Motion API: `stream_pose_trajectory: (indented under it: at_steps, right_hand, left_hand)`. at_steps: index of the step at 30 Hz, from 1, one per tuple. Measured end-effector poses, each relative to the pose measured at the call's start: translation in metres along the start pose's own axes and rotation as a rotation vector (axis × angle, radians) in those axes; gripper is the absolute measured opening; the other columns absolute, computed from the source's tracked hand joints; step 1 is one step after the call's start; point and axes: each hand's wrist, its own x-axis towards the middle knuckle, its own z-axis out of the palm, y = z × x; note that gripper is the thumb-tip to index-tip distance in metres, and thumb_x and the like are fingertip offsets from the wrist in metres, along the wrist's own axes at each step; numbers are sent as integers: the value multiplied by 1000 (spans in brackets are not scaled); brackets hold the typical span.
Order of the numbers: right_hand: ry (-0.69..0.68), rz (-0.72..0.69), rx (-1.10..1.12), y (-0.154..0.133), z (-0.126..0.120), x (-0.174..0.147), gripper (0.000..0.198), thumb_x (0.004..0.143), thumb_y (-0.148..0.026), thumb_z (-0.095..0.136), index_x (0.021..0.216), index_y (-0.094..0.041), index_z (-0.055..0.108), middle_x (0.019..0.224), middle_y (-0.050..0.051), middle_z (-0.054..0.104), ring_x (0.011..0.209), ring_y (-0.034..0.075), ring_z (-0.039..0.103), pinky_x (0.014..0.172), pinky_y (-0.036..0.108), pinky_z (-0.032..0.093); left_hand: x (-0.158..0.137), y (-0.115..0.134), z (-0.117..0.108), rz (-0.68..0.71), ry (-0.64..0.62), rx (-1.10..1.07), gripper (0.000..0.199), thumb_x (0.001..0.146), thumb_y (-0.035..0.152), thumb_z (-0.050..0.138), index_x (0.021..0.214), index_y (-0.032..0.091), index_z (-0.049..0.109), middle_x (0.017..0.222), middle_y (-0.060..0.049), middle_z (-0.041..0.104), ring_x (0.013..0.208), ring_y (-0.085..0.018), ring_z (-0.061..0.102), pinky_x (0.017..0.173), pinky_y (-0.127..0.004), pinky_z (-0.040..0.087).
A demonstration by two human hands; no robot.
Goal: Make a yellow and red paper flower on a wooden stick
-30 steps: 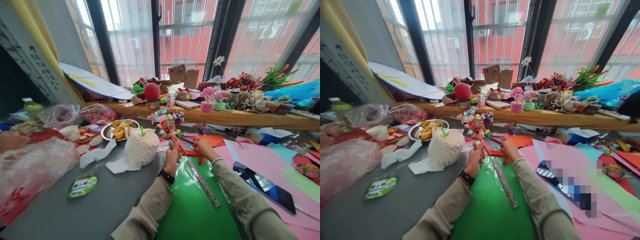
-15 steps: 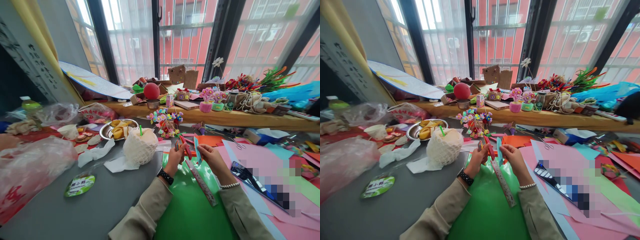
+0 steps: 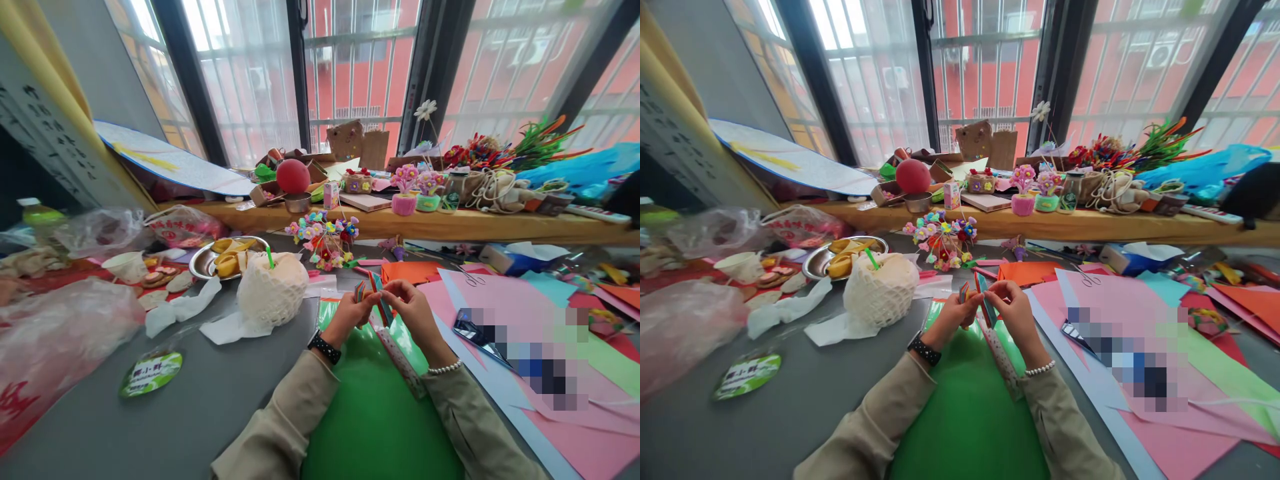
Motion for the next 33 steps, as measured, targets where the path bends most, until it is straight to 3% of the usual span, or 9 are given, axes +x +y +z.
stream_pose_trajectory:
  at_steps: [12, 18, 23, 28, 33]
  right_hand:
    - [70, -14, -20, 4, 14, -4, 24, 66, -40, 53, 72, -17, 51, 63, -1, 53, 56, 11, 49, 51, 22, 38]
    - [-2, -2, -54, 4, 7, -3, 28, 67, -42, 51, 75, -16, 56, 69, 2, 56, 59, 12, 49, 52, 23, 38]
    - [130, -137, -208, -1, 8, -5, 24, 70, -39, 48, 62, -17, 53, 67, 1, 51, 61, 12, 47, 54, 23, 38]
    - [216, -177, -265, -1, 14, -7, 22, 71, -38, 47, 61, -18, 49, 64, 0, 46, 57, 11, 45, 51, 22, 38]
    - [160, -133, -188, 0, 11, -7, 22, 71, -38, 47, 62, -18, 48, 61, -1, 47, 55, 10, 45, 50, 22, 38]
  left_hand:
    - [1, -1, 0, 36, 65, 127, 36, 60, 47, 55, 52, 15, 41, 34, 9, 28, 31, -2, 24, 34, -17, 17]
    - [0, -1, 0, 47, -1, 148, 36, 64, 48, 51, 52, 16, 39, 34, 9, 28, 31, -2, 23, 33, -18, 17]
    - [-1, -1, 2, 25, -76, 139, 41, 65, 49, 48, 47, 16, 32, 34, 8, 27, 31, -2, 24, 33, -18, 17]
    - [-3, 0, 4, 13, -106, 88, 41, 65, 50, 47, 49, 17, 32, 36, 9, 26, 30, -2, 23, 33, -18, 18]
    - [-1, -7, 4, 47, -32, 102, 41, 64, 50, 48, 48, 16, 33, 35, 8, 28, 30, -2, 24, 33, -19, 17]
